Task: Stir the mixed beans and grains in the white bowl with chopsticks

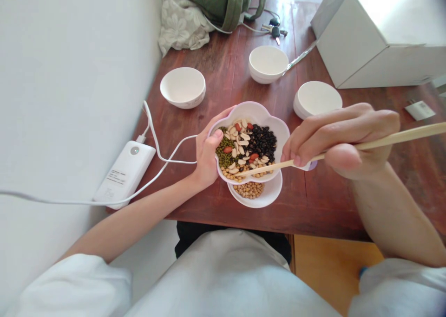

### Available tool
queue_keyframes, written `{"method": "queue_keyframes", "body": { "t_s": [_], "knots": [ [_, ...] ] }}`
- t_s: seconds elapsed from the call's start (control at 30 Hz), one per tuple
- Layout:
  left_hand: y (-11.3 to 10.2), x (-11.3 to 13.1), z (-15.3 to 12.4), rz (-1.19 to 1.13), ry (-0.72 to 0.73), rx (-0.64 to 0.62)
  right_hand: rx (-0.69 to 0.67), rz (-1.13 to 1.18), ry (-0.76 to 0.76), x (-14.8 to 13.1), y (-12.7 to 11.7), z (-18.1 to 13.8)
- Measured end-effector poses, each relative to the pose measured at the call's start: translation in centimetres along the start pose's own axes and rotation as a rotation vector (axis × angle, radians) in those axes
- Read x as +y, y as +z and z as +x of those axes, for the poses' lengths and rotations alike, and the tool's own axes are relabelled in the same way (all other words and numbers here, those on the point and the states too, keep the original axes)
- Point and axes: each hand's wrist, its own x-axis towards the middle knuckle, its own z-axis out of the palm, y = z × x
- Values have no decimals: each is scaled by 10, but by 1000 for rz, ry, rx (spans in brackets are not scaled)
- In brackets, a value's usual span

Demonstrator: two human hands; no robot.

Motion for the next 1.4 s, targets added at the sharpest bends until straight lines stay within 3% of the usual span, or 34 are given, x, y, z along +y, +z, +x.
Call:
{"method": "queue_keyframes", "body": {
  "t_s": [0.37,1.0,1.3,1.4],
  "knots": [
    [-2,3,1,18,0,-46,10,11,-22,0,0,2],
    [3,2,1,42,14,1,23,7,25,8,-4,0],
    [1,1,0,72,32,4,47,117,-97,12,-5,1],
    [0,0,0,63,32,-5,36,72,-27,9,-8,-1]
  ]
}}
